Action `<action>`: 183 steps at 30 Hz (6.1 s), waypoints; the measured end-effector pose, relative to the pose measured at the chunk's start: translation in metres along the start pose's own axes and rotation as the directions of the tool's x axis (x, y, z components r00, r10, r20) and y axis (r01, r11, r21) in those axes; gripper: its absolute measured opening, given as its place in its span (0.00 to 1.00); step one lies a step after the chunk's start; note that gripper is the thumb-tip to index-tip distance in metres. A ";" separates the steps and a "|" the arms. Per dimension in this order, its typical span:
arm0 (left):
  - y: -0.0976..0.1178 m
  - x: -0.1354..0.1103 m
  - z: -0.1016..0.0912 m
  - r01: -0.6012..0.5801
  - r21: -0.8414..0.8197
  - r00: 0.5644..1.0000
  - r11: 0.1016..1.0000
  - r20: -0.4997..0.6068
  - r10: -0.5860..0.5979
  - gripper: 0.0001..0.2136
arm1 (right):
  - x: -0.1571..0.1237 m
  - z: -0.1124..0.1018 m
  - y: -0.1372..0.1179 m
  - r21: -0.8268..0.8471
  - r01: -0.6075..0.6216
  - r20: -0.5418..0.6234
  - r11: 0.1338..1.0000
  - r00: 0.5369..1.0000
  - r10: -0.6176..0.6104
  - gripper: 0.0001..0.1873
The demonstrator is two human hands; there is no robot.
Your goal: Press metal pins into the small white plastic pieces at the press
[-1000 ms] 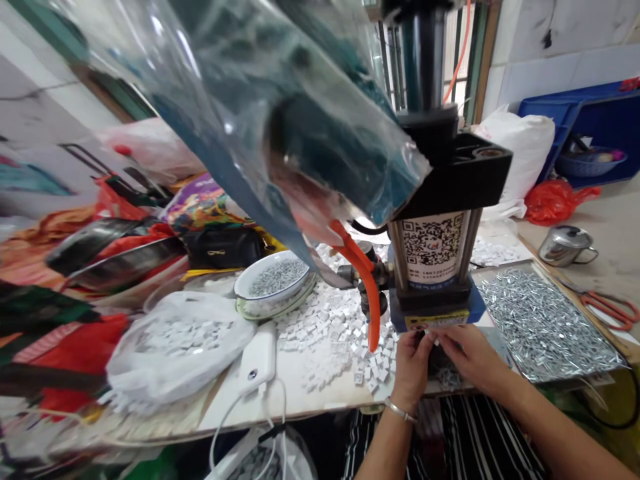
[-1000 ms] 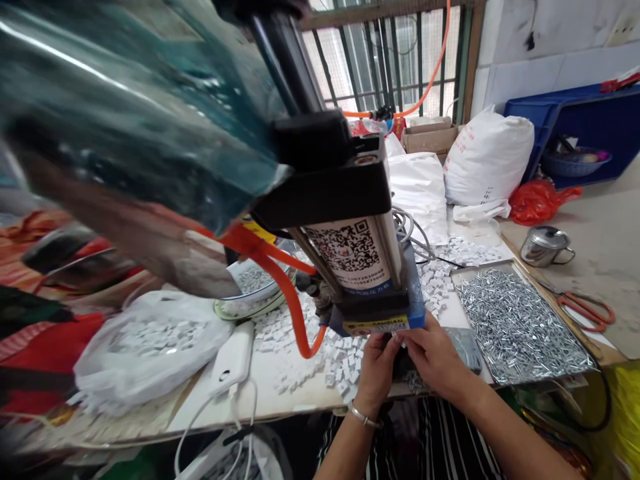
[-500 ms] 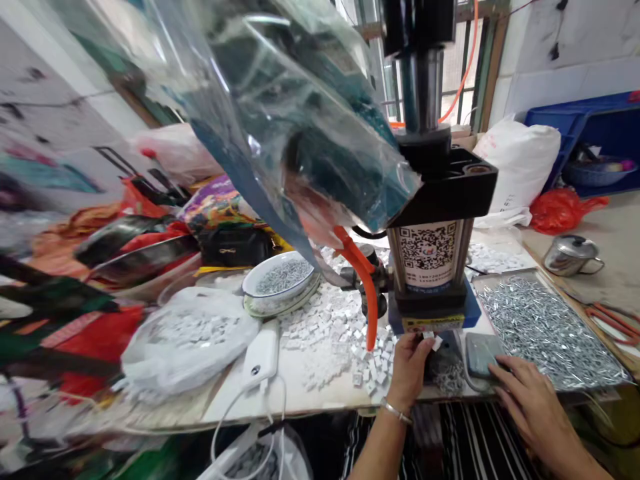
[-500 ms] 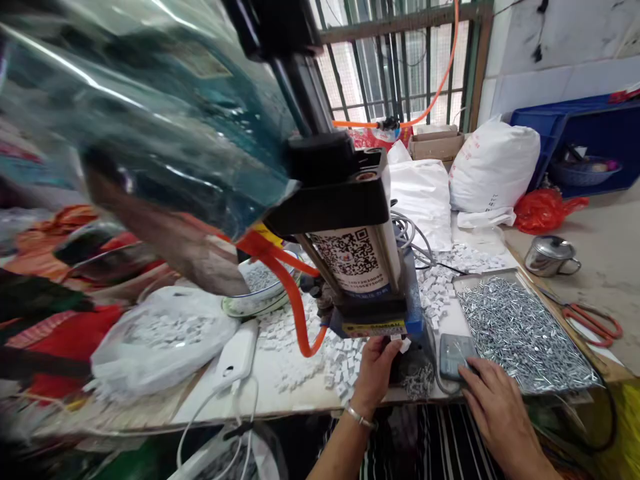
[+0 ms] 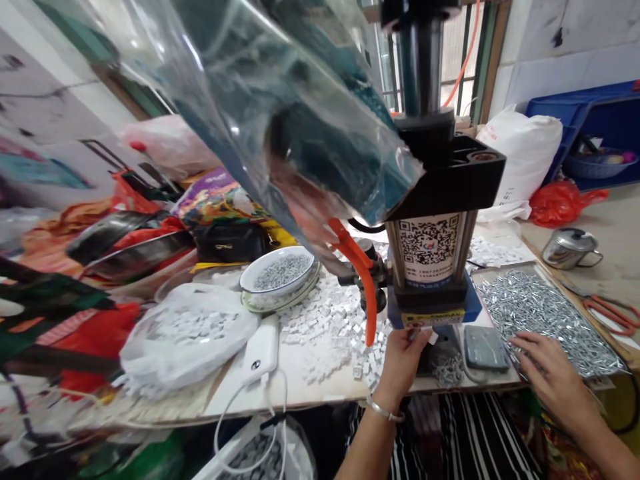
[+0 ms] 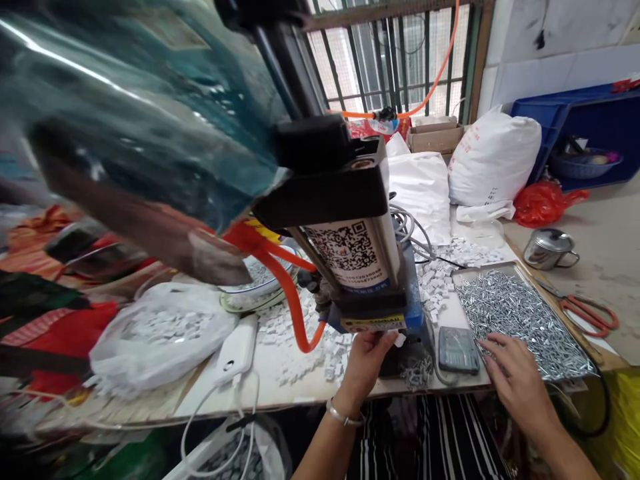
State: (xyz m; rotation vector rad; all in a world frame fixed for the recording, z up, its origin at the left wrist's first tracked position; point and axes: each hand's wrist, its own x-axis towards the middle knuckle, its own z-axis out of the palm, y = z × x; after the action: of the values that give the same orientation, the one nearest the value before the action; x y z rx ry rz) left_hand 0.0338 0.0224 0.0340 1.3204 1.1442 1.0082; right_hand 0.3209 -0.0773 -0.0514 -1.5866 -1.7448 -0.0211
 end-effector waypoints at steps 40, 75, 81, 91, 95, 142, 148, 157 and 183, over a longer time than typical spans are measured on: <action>-0.006 -0.047 0.007 -0.135 0.401 0.990 0.906 0.011 0.143 0.06 | 0.021 -0.026 -0.006 0.010 -0.293 -0.072 0.956 0.953 0.293 0.14; -0.021 -0.078 0.025 -0.241 0.433 0.968 0.868 0.048 0.245 0.07 | 0.025 -0.012 -0.115 0.507 -0.552 0.422 0.662 0.829 0.368 0.14; -0.021 -0.071 0.025 -0.262 0.465 0.957 0.846 0.010 0.290 0.09 | 0.020 -0.005 -0.112 0.469 -0.450 0.376 0.760 0.880 0.288 0.14; -0.019 -0.077 0.026 -0.286 0.493 0.956 0.821 0.092 0.278 0.07 | 0.013 0.013 -0.117 0.428 -0.343 0.326 0.836 0.921 0.211 0.11; -0.019 -0.074 0.024 -0.256 0.456 0.964 0.852 0.061 0.257 0.08 | 0.012 0.014 -0.116 0.423 -0.324 0.322 0.846 0.927 0.194 0.11; -0.005 -0.078 0.027 -0.233 0.314 0.972 0.921 0.049 0.229 0.08 | 0.019 0.007 -0.137 0.583 -0.367 0.316 0.725 0.924 0.214 0.08; -0.003 -0.083 0.028 -0.363 0.415 0.931 0.834 0.131 0.340 0.09 | 0.022 0.004 -0.140 0.560 -0.321 0.295 0.764 0.939 0.179 0.08; 0.001 -0.088 0.030 -0.380 0.460 0.923 0.803 0.136 0.359 0.09 | 0.020 0.005 -0.149 0.476 -0.242 0.227 0.845 0.963 0.148 0.09; -0.012 -0.098 0.028 -0.399 0.649 0.915 0.648 0.239 0.325 0.10 | 0.011 -0.004 -0.145 0.457 -0.207 0.344 0.865 0.938 0.043 0.12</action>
State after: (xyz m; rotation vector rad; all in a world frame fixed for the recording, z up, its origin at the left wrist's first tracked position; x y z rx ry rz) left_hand 0.0428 -0.0794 0.0243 2.2585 1.2555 0.7876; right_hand 0.1993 -0.1028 0.0240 -1.3656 -1.6993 0.7325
